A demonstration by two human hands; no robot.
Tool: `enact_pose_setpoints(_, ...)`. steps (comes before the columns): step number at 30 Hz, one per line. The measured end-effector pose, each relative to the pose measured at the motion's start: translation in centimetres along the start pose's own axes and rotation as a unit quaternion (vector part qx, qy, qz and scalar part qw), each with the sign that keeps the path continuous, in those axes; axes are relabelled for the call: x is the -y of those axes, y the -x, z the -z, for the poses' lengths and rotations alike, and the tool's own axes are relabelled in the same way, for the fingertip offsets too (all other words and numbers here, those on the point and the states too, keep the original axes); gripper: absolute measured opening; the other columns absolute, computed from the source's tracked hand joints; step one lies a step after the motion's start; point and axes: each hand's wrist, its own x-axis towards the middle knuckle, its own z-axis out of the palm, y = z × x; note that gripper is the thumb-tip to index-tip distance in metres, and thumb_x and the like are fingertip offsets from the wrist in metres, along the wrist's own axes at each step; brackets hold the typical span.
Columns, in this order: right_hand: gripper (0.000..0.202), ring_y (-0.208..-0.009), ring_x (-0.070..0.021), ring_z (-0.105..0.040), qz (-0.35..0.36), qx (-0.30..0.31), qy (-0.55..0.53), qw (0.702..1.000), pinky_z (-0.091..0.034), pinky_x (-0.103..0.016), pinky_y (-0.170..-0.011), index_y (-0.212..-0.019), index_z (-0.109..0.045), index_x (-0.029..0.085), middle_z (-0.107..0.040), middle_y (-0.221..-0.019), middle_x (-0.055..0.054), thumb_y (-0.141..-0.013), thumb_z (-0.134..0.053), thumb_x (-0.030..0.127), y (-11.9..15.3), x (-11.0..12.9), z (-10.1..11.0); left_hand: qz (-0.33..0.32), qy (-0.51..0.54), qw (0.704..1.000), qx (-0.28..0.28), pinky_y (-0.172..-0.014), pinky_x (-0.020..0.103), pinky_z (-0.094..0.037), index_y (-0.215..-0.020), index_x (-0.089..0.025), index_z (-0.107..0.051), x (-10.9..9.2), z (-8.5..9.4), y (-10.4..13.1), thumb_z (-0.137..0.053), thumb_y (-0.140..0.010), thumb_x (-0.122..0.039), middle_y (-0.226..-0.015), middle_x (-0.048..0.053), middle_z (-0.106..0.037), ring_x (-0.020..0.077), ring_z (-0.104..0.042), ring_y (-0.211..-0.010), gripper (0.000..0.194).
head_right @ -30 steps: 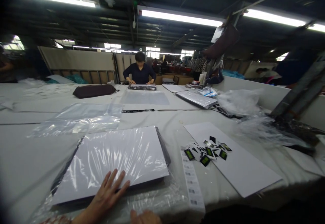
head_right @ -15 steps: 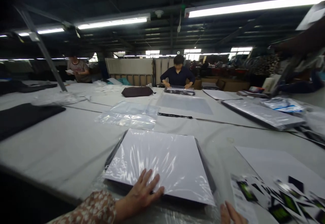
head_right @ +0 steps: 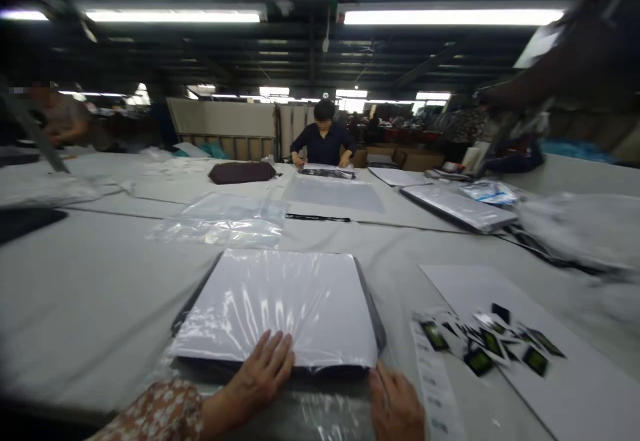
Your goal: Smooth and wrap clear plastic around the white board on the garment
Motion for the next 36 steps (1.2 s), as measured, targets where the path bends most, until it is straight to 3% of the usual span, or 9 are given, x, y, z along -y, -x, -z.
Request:
enact_pose_setpoints(3,0.064,-0.116,-0.0356,-0.057,0.052,0.007,0.103,0.993,-0.045,-0.055,-0.095,-0.139,-0.045,0.012,-0.06,-0.128,-0.02,-0.097,-0.037,0.059,-0.1,1.0,2.9,0.007,0.025,1.0,0.01,-0.11,0.054,-0.038,-0.116,-0.015,-0.059,-0.3,-0.5,0.5,-0.044,-0.096,-0.022,-0.126,0.014,-0.063,0.0333,-0.058,-0.119,0.026)
enact_pose_setpoints(6,0.055,-0.132,-0.0344,-0.046,0.126,0.045,0.148,0.98,-0.028,-0.059,-0.109,-0.148,-0.034,0.016,-0.05,-0.143,-0.018,-0.101,-0.036,0.044,-0.9,1.7,3.7,-0.003,0.041,0.999,0.024,-0.106,0.054,-0.042,-0.131,-0.021,-0.053,0.1,-0.3,0.6,-0.046,-0.096,-0.022,-0.127,0.013,-0.063,0.0332,-0.058,-0.119,0.035)
enact_pose_setpoints(9,0.04,-0.128,-0.028,-0.052,0.208,0.068,0.125,0.968,-0.019,-0.053,-0.115,-0.138,-0.048,0.018,-0.057,-0.138,-0.013,-0.1,-0.04,0.027,-1.7,2.7,3.0,-0.01,0.035,0.998,0.051,-0.107,0.055,-0.041,-0.136,-0.02,-0.05,0.3,0.0,0.8,-0.047,-0.096,-0.021,-0.128,0.014,-0.062,0.033,-0.058,-0.119,0.039)
enact_pose_setpoints(17,0.032,-0.122,-0.0244,-0.056,0.295,0.113,-0.031,0.948,-0.027,-0.051,-0.117,-0.121,-0.06,0.012,-0.066,-0.123,-0.014,-0.101,-0.043,0.03,-6.0,8.2,4.2,-0.034,0.013,0.995,0.093,-0.105,0.058,-0.04,-0.137,-0.012,-0.048,-0.3,0.1,2.1,-0.046,-0.097,-0.024,-0.136,0.02,-0.056,0.0367,-0.056,-0.121,0.041)
enact_pose_setpoints(25,0.068,-0.136,-0.0311,-0.04,0.399,0.211,-0.039,0.891,-0.023,-0.059,-0.114,-0.148,-0.039,0.019,-0.047,-0.147,-0.015,-0.095,-0.048,0.061,-8.3,11.9,-4.6,-0.017,0.006,0.996,0.086,-0.111,0.055,-0.034,-0.137,-0.008,-0.049,-0.4,-0.6,1.8,-0.043,-0.1,-0.028,-0.144,0.022,-0.048,0.0352,-0.052,-0.128,0.043)
enact_pose_setpoints(28,0.071,-0.139,-0.0306,-0.034,0.413,0.184,-0.03,0.892,-0.019,-0.057,-0.115,-0.148,-0.037,0.017,-0.043,-0.15,-0.014,-0.095,-0.047,0.062,-7.3,11.0,-7.3,-0.022,-0.007,0.994,0.106,-0.117,0.045,-0.029,-0.14,-0.008,-0.046,1.5,0.3,1.7,-0.042,-0.1,-0.024,-0.147,0.02,-0.046,0.0287,-0.045,-0.136,0.044)
enact_pose_setpoints(31,0.072,-0.14,-0.0326,-0.032,0.417,0.179,-0.02,0.891,-0.021,-0.059,-0.113,-0.15,-0.034,0.02,-0.039,-0.153,-0.013,-0.094,-0.048,0.063,-7.1,10.4,-7.8,0.032,-0.019,0.988,0.152,-0.113,0.065,-0.025,-0.15,-0.028,-0.034,5.6,2.4,3.5,-0.046,-0.099,-0.032,-0.156,0.015,-0.034,0.0404,-0.036,-0.14,0.052)
enact_pose_setpoints(33,0.072,-0.139,-0.0338,-0.034,0.42,0.187,-0.017,0.888,-0.023,-0.06,-0.111,-0.15,-0.034,0.023,-0.038,-0.154,-0.013,-0.093,-0.049,0.064,-7.3,10.4,-7.5,0.078,-0.027,0.974,0.21,-0.105,0.074,-0.027,-0.151,-0.037,-0.027,8.9,3.8,6.3,-0.051,-0.097,-0.034,-0.159,0.013,-0.027,0.0484,-0.034,-0.138,0.059)
enact_pose_setpoints(36,0.069,-0.138,-0.0346,-0.036,0.417,0.199,-0.013,0.887,-0.023,-0.062,-0.11,-0.149,-0.035,0.024,-0.038,-0.153,-0.014,-0.093,-0.053,0.059,-7.4,10.7,-7.3,0.047,-0.003,0.959,0.278,-0.113,0.057,-0.03,-0.152,-0.024,-0.028,13.2,5.3,12.0,-0.047,-0.094,-0.018,-0.156,0.016,-0.033,0.0367,-0.034,-0.142,0.062)
